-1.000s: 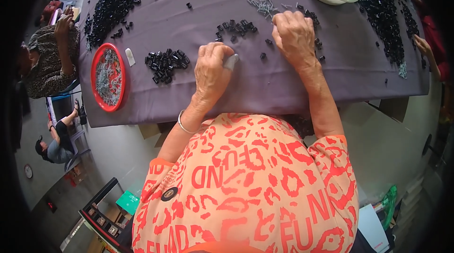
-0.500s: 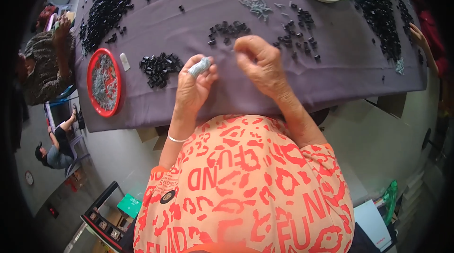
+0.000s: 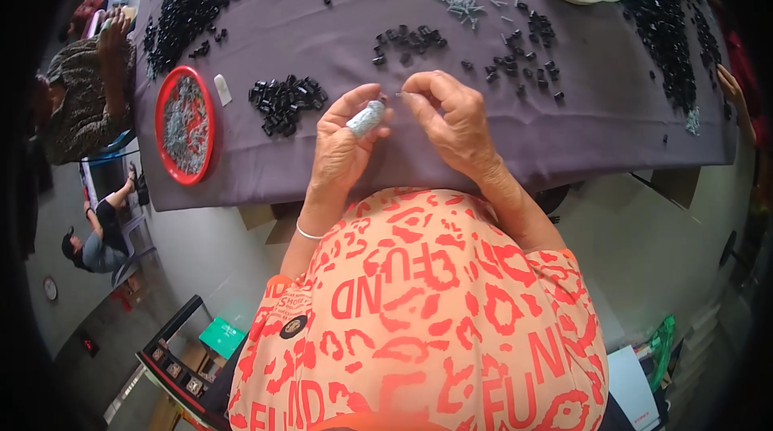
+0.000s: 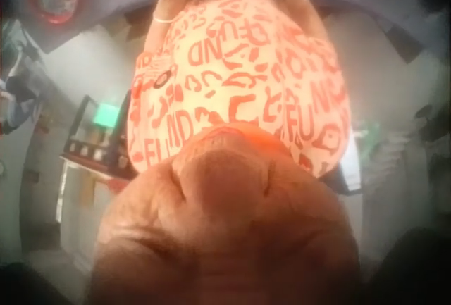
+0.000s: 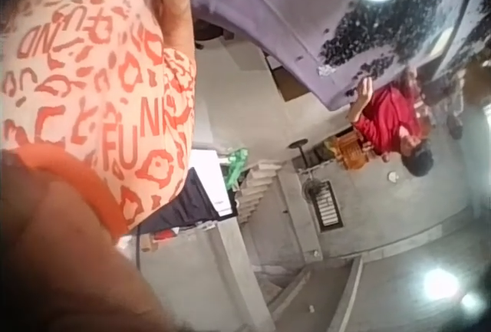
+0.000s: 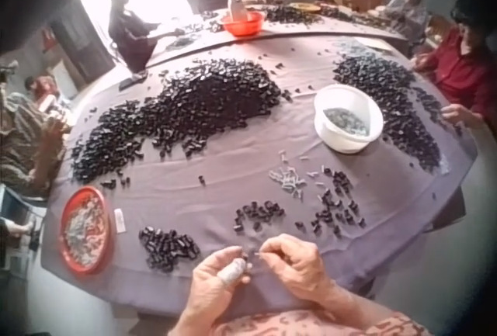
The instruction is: The person assembles small plastic clips by inserting metal springs into the plastic components by hand, and sorts and arranges the black plastic pieces on the table.
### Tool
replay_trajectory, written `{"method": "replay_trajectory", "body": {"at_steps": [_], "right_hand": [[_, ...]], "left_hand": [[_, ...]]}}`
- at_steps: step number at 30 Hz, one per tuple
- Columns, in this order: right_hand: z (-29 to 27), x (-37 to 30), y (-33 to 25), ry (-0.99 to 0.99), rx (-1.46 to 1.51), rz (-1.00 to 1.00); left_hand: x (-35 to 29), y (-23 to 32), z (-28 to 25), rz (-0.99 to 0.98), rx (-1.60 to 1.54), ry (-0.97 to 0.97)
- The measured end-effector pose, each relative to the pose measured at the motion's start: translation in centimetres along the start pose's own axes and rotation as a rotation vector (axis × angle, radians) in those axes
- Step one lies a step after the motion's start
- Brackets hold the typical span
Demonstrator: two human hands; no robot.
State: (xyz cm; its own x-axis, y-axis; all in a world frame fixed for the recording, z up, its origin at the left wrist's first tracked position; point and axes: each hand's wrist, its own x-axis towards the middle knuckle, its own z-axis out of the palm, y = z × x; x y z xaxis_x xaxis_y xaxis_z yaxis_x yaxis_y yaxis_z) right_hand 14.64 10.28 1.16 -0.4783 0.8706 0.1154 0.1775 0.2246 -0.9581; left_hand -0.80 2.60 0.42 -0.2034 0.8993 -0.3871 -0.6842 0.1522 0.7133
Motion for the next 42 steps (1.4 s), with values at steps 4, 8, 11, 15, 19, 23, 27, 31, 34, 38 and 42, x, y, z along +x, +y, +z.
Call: {"method": "replay_trajectory", "body": {"at_steps": [4, 8, 11, 15, 19, 23, 27, 31, 34, 38, 42], "right_hand": [[0.5, 0.2, -0.4, -0.022, -0.058, -0.077], [0.9, 0.2, -0.3, -0.042, -0.118, -0.155], [1.2, 0.0, -0.2, -0.048, -0.141, -0.184], [1.4, -0.1, 0.1, -0.050, -0.205, -0.251], [1.4, -0.2, 0.3, -0.076, -0.240, -0.257], [1.6, -0.3, 0.2, -0.093, -0.269, -0.281], [1.9, -0.4, 0.3, -0.096, -0.248, -0.244], [1.6, -0.1, 0.4, -0.138, -0.206, -0.206], [1.4, 0.0, 0.0, -0.112, -0.156, -0.148], [1.4, 0.0, 0.1, -0.080, -0.144, -0.146], [1.3, 0.0, -0.1, -0.112, -0.137, -0.114]], "left_hand": [[-0.2, 0.0, 0.0, 0.069, 0.086, 0.018], [-0.5, 0.3, 0.4, 0.122, 0.120, 0.053], [-0.7, 0.2, 0.5, 0.133, 0.169, 0.069], [-0.9, -0.4, 0.4, 0.269, 0.345, 0.088], [-0.9, -0.7, 0.4, 0.358, 0.502, 0.095], [-1.1, -0.7, 0.3, 0.334, 0.483, 0.122], [-1.2, -0.7, 0.3, 0.267, 0.436, 0.129], [-1.3, -0.6, 0.0, 0.285, 0.470, 0.116], [-1.3, 0.2, 0.5, 0.192, 0.302, 0.162], [-1.0, 0.0, -1.0, 0.101, 0.386, 0.031], [-0.9, 0.0, -1.0, 0.090, 0.399, -0.003]]}}
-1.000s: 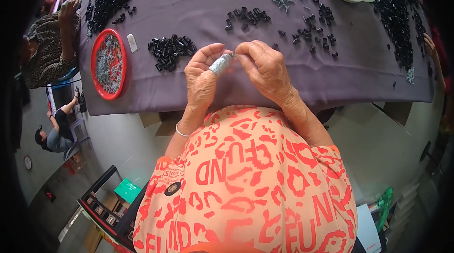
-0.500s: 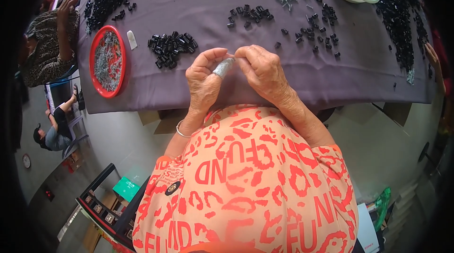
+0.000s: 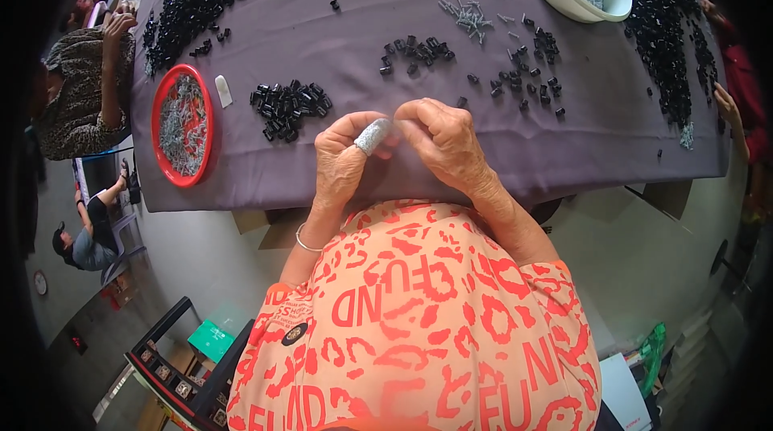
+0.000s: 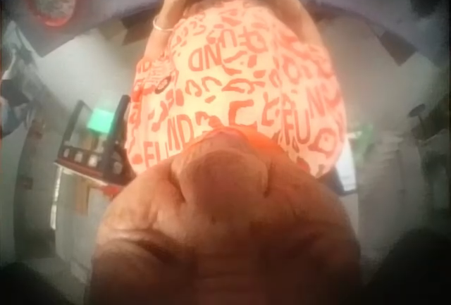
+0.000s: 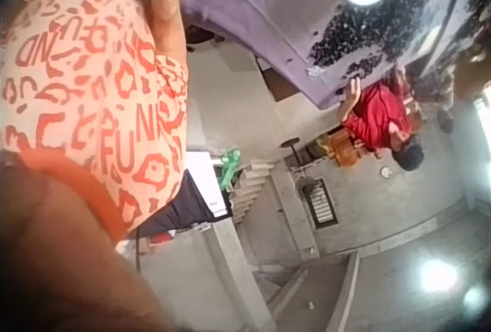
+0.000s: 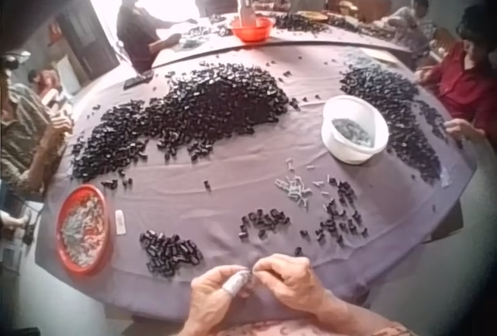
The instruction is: The person assembles small plastic clips by inserting metal springs into the plastic components by hand, and sorts and arranges the black plastic pieces on the table.
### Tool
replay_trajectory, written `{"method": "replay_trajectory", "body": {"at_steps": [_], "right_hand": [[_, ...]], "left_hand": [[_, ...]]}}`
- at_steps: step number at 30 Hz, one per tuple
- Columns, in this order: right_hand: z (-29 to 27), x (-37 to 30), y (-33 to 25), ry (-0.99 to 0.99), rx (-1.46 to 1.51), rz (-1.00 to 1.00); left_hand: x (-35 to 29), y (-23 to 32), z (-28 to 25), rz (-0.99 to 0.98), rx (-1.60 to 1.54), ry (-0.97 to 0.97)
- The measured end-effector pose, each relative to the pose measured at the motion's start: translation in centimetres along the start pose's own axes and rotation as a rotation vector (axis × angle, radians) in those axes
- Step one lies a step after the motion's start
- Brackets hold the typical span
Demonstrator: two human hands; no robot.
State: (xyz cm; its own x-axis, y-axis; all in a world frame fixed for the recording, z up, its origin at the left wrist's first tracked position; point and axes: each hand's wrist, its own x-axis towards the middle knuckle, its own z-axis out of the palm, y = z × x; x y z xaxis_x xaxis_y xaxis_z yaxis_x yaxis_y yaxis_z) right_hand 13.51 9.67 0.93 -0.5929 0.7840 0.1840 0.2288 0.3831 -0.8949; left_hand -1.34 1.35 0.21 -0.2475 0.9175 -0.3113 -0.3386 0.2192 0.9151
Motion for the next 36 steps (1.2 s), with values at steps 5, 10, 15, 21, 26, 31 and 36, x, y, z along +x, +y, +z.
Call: {"method": "replay_trajectory", "body": {"at_steps": [5, 10, 15, 21, 26, 31, 36], "right_hand": [[0.1, -0.1, 0.3, 0.003, 0.000, 0.035], [0.4, 0.2, 0.3, 0.038, 0.077, 0.046], [0.1, 0.3, 0.0, 0.025, 0.057, 0.043], [-2.3, 3.7, 1.1, 0.261, -0.288, -0.143], [-3.3, 7.1, 3.2, 0.163, -0.742, -0.172], [-2.4, 6.8, 3.0, 0.070, -0.860, -0.090], [-2.7, 5.4, 2.9, 0.162, -0.688, -0.234]], "left_hand": [[0.4, -0.1, 0.7, -0.003, -0.102, -0.021], [0.8, -0.1, 0.6, -0.105, -0.268, -0.015], [1.0, 0.5, -0.3, -0.188, -0.324, -0.096], [1.1, 0.3, -1.2, -0.196, -0.503, -0.122], [1.2, 0.2, -1.1, -0.185, -0.500, -0.138], [1.2, 0.1, -0.9, -0.194, -0.512, -0.131], [1.3, -0.3, -1.0, -0.146, -0.525, -0.140]]}}
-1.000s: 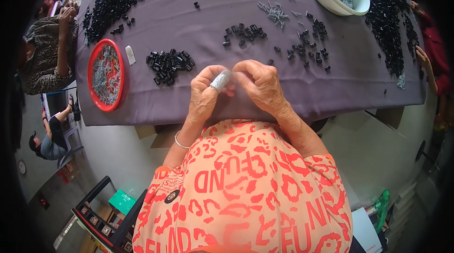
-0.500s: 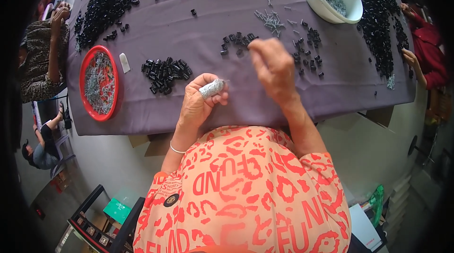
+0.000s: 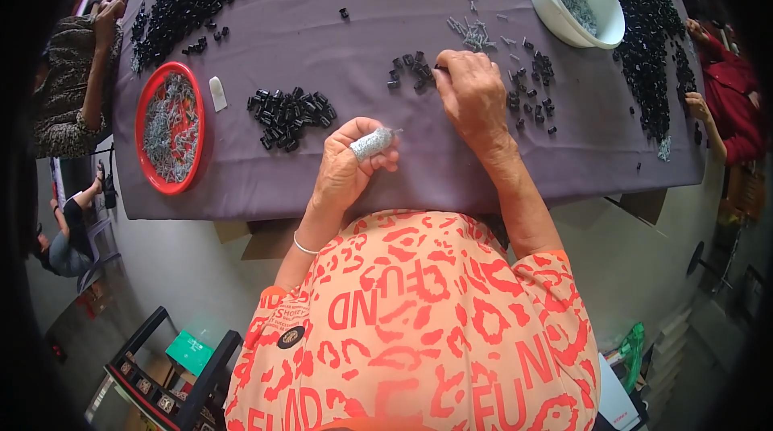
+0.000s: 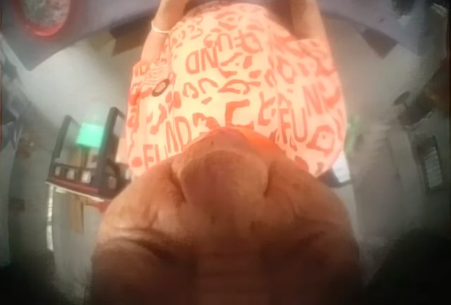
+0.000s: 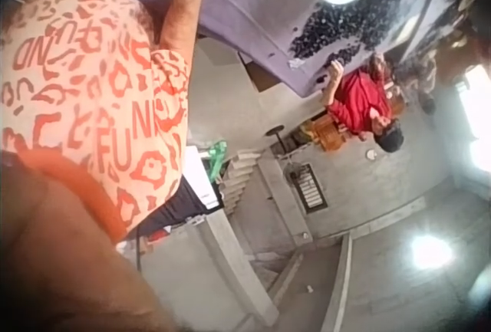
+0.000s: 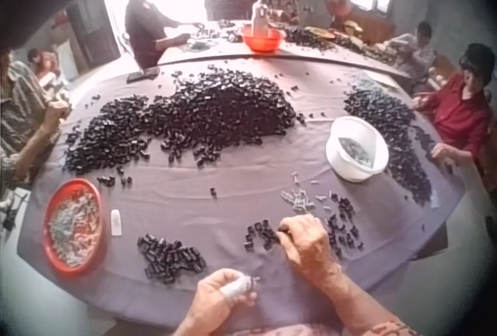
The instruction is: The person assembles small plastic clips by inserting metal springs into the plastic components by hand, and sorts and arranges the black plastic pieces on the table.
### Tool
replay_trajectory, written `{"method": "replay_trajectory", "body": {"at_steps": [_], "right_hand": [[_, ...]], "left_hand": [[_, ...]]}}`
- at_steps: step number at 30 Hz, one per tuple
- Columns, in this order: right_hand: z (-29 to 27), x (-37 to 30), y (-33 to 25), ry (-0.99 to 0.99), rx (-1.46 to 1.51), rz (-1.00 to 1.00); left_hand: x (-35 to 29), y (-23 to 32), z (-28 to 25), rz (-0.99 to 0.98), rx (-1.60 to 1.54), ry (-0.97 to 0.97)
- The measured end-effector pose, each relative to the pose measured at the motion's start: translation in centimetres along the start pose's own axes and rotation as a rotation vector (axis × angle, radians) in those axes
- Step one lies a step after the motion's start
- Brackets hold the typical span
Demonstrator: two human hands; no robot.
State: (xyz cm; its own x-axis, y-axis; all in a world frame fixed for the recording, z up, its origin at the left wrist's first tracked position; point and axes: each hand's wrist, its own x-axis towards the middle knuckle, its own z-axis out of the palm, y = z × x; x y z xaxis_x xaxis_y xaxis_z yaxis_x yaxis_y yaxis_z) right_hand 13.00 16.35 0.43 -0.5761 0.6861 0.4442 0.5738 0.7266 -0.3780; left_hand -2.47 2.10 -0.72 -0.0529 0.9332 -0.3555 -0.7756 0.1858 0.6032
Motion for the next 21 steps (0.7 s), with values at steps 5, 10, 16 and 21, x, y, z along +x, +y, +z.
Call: {"method": "replay_trajectory", "body": {"at_steps": [5, 10, 16, 21], "right_hand": [[-1.7, -1.2, -1.9, -0.084, 0.849, 0.470], [-2.7, -2.4, -3.1, -0.183, 1.301, 0.587], [-2.7, -3.5, -3.6, -0.140, 1.352, 0.567], [-2.4, -4.5, -3.9, -0.091, 1.354, 0.577]], "left_hand": [[-0.2, 0.1, 0.1, 0.041, -0.028, 0.026], [-0.6, 0.9, 0.8, 0.096, -0.030, 0.019], [-1.2, 0.8, 1.4, 0.122, -0.025, 0.011], [-1.6, 0.5, 2.1, 0.129, -0.017, 0.012]]}}
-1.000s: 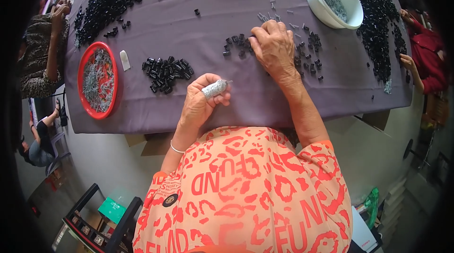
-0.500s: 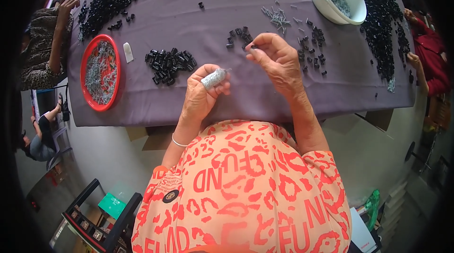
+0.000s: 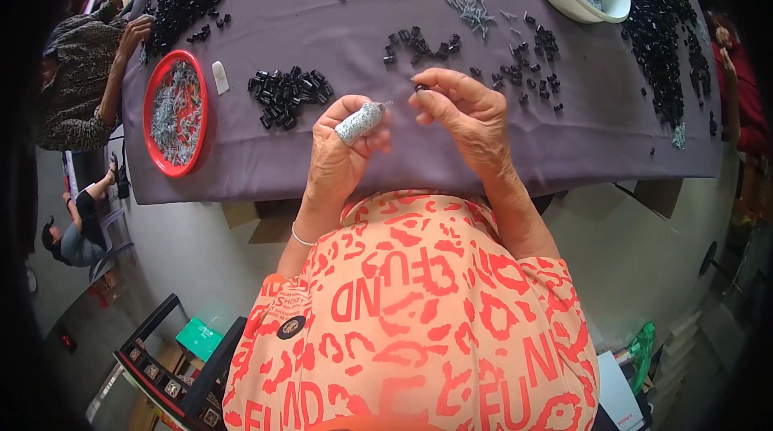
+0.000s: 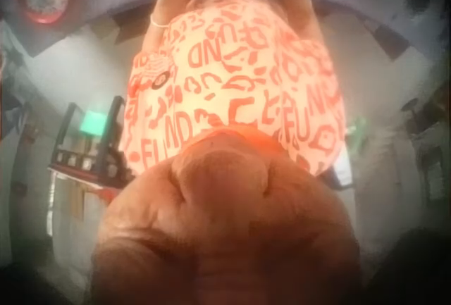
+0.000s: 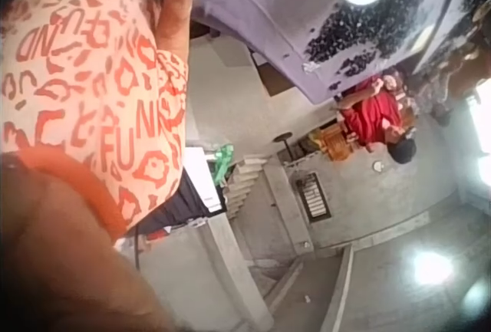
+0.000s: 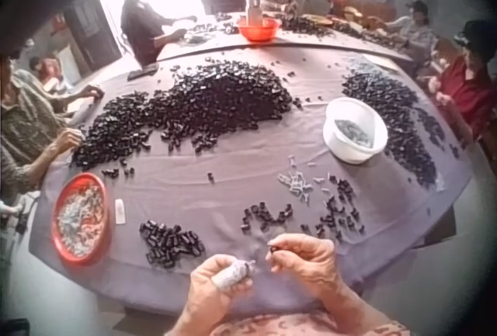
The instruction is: The person assembles small plastic clips by inserting metal springs into the plastic components by hand, and sorts and arranges the black plastic pieces on the table.
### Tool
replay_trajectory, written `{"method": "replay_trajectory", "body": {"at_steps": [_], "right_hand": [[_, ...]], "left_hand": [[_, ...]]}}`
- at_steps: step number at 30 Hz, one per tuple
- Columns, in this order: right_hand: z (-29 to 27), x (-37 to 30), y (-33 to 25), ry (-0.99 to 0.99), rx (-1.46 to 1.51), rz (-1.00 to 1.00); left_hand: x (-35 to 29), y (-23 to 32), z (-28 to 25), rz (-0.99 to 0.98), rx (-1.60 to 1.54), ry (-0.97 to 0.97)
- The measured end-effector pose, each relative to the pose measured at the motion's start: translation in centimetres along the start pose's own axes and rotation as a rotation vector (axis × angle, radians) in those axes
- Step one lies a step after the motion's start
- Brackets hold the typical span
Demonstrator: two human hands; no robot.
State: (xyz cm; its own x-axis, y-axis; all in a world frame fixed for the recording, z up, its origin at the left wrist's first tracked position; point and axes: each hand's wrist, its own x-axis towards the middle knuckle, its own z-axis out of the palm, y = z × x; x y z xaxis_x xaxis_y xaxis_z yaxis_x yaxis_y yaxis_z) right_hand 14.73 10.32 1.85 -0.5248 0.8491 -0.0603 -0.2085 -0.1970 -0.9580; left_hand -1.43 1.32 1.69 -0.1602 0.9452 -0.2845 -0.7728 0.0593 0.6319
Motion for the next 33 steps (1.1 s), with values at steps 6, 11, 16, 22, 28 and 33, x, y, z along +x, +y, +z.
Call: {"method": "replay_trajectory", "body": {"at_steps": [6, 11, 16, 22, 28, 33], "right_hand": [[-0.1, -0.4, -0.1, -0.058, -0.060, -0.105], [0.3, -1.5, -1.1, 0.026, -0.041, -0.038], [0.2, -2.2, -1.4, -0.036, -0.126, -0.182], [-0.4, -2.1, -1.1, -0.110, -0.332, -0.319], [0.1, -2.3, -0.9, -0.104, -0.292, -0.330], [0.9, -2.7, -1.3, -0.091, -0.271, -0.245]], "left_hand": [[-0.3, 0.2, 1.1, 0.020, 0.080, 0.026], [-0.6, 0.1, 1.5, 0.060, 0.201, 0.040], [-0.9, -0.2, 1.8, 0.117, 0.315, 0.030], [-1.1, -0.1, 2.0, 0.145, 0.368, 0.030], [-1.4, -0.4, 1.9, 0.131, 0.386, 0.039], [-1.5, -0.6, 1.8, 0.126, 0.372, 0.056]]}}
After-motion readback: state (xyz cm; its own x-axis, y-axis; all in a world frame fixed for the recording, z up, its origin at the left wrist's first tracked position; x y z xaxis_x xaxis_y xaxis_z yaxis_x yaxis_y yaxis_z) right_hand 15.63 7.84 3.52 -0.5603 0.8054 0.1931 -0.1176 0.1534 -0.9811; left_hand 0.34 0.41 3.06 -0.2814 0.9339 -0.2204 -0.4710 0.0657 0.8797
